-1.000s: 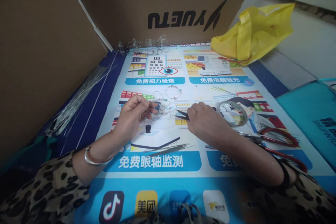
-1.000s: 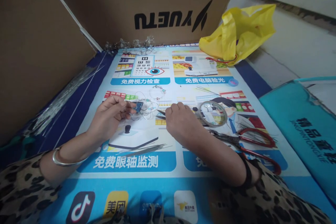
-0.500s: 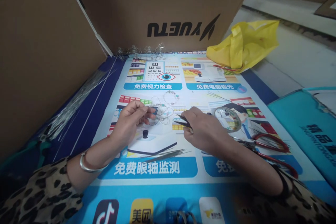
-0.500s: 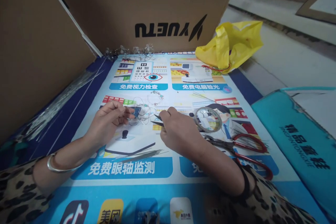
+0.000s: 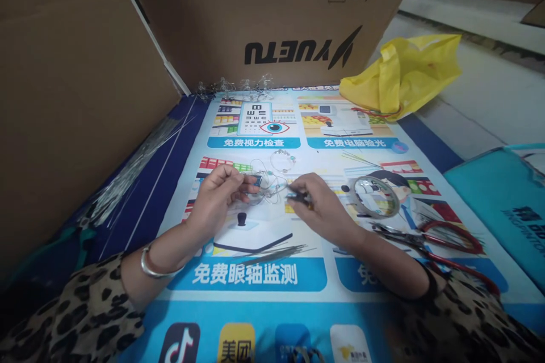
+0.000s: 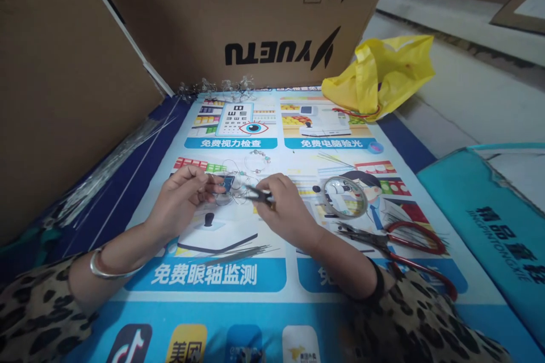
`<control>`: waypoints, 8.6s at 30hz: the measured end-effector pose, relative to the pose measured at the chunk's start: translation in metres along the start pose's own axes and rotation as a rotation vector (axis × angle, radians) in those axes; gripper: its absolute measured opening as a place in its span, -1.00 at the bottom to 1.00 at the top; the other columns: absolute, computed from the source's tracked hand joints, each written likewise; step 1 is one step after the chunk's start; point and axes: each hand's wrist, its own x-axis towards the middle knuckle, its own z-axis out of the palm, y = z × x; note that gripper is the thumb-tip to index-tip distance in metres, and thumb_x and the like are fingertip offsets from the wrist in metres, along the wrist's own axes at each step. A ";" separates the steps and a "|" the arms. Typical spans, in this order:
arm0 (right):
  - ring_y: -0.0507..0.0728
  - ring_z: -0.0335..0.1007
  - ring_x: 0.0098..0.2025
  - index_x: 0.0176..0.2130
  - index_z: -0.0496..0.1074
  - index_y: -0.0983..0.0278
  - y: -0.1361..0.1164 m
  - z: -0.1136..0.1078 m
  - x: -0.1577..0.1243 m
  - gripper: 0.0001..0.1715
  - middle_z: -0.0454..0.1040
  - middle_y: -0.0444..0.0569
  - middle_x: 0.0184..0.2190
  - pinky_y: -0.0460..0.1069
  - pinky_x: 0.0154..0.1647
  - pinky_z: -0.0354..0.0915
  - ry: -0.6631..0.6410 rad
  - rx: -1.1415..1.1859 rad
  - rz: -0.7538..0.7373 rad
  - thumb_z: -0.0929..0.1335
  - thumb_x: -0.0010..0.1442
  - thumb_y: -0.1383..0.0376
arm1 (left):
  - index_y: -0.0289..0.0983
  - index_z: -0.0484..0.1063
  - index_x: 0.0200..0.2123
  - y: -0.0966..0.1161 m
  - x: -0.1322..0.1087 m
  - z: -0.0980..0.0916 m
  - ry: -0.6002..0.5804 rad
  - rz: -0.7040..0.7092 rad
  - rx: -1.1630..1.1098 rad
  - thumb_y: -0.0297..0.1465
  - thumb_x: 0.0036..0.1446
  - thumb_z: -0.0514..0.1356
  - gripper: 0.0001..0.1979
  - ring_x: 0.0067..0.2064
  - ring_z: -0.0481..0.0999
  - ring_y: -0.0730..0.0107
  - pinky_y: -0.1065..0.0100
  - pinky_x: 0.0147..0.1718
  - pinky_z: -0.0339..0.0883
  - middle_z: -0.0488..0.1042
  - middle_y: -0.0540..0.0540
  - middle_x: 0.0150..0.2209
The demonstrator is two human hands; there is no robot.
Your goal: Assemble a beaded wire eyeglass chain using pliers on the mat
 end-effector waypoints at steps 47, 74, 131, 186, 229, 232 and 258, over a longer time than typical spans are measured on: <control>0.15 0.08 -0.30 -0.20 0.39 0.18 -0.013 -0.010 -0.008 -0.79 0.34 -0.04 -0.41 0.07 -0.29 -0.07 0.085 -0.905 -0.500 0.23 0.18 0.36 | -0.27 0.27 -0.46 -0.004 -0.016 0.009 -0.090 -0.147 -0.017 -0.33 0.07 0.17 -0.84 -0.50 0.44 0.50 0.48 -0.58 0.31 0.51 -0.07 -0.36; 0.14 0.08 -0.32 -0.23 0.39 0.20 -0.012 -0.010 -0.008 -0.80 0.35 -0.04 -0.44 0.06 -0.29 -0.05 0.068 -0.902 -0.508 0.22 0.19 0.37 | -0.26 0.26 -0.46 -0.002 -0.017 0.011 -0.097 -0.197 -0.030 -0.33 0.06 0.18 -0.83 -0.50 0.46 0.47 0.49 -0.59 0.31 0.47 -0.02 -0.48; 0.12 0.06 -0.32 -0.28 0.39 0.24 -0.004 -0.008 -0.006 -0.87 0.31 -0.05 -0.45 0.05 -0.27 -0.06 0.096 -0.859 -0.510 0.25 0.17 0.33 | -0.28 0.24 -0.47 0.002 -0.018 0.013 -0.116 -0.228 0.024 -0.36 0.08 0.14 -0.84 -0.50 0.50 0.42 0.45 -0.53 0.31 0.51 -0.05 -0.49; 0.09 0.05 -0.35 -0.30 0.42 0.26 -0.005 -0.011 -0.005 -0.87 0.30 -0.06 -0.50 0.03 -0.31 -0.06 0.111 -0.825 -0.548 0.26 0.16 0.36 | -0.28 0.24 -0.44 -0.001 -0.018 0.012 -0.177 -0.257 0.038 -0.33 0.09 0.14 -0.84 -0.50 0.54 0.38 0.49 -0.59 0.25 0.49 -0.01 -0.52; 0.10 -0.02 -0.40 -0.48 0.30 0.25 -0.002 -0.011 -0.005 -0.80 0.23 -0.07 -0.55 0.02 -0.38 -0.13 0.033 -0.812 -0.524 0.24 0.18 0.39 | -0.26 0.24 -0.34 -0.004 -0.017 0.010 -0.252 -0.229 0.085 -0.34 0.09 0.17 -0.84 -0.46 0.54 0.42 0.51 -0.56 0.22 0.46 0.03 -0.50; 0.10 -0.01 -0.39 -0.47 0.30 0.25 -0.003 -0.011 -0.005 -0.81 0.23 -0.07 -0.54 0.03 -0.37 -0.13 0.011 -0.817 -0.539 0.24 0.18 0.38 | -0.26 0.30 -0.21 -0.006 -0.018 0.010 -0.287 -0.231 0.096 -0.34 0.07 0.20 -0.78 -0.46 0.52 0.43 0.50 -0.53 0.23 0.44 0.03 -0.50; 0.11 0.04 -0.36 -0.49 0.34 0.26 0.003 -0.007 -0.003 -0.88 0.30 -0.04 -0.51 0.01 -0.34 -0.09 0.031 -0.809 -0.352 0.30 0.09 0.34 | -0.30 0.43 -0.22 -0.002 -0.019 0.012 -0.259 -0.263 0.073 -0.28 0.12 0.14 -0.77 -0.31 0.55 0.33 0.42 -0.43 0.29 0.57 -0.16 -0.30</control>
